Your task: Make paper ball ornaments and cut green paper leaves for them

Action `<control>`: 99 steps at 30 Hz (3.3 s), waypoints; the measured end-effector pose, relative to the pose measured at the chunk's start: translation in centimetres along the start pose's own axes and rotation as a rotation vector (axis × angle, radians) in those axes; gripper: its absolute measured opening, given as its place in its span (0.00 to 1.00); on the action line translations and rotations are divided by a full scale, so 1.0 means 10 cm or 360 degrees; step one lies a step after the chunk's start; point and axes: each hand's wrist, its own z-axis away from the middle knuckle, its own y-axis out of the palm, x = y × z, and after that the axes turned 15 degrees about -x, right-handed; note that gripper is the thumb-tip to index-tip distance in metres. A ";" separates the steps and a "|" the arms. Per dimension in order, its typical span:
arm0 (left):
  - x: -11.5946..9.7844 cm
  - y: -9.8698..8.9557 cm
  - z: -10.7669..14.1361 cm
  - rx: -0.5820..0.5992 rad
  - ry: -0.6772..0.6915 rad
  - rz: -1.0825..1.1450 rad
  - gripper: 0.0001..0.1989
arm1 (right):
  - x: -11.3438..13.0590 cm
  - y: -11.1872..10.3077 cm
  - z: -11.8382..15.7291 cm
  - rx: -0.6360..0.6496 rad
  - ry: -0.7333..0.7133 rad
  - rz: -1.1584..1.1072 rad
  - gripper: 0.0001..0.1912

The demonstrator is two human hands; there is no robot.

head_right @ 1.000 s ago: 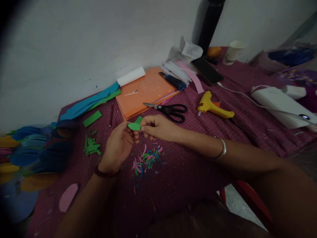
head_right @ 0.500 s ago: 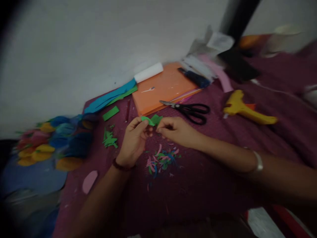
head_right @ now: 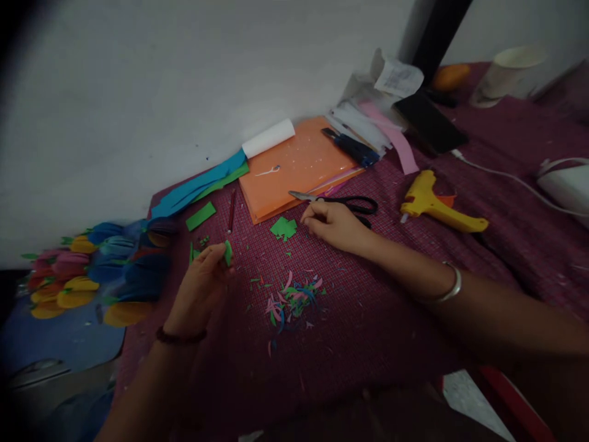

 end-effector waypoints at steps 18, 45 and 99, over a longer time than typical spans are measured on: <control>0.02 0.58 -0.30 0.0366 0.1541 -0.1531 0.05 | -0.10 0.08 0.01 0.0233 -0.0296 0.0532 0.08; 0.14 0.87 0.08 0.0705 0.1057 -0.1202 0.07 | -0.01 0.06 -0.01 0.0332 -0.0103 -0.0252 0.07; 0.45 0.60 0.15 0.0321 0.0810 -0.0596 0.09 | 0.12 0.26 0.15 -0.0082 0.0516 -0.0939 0.15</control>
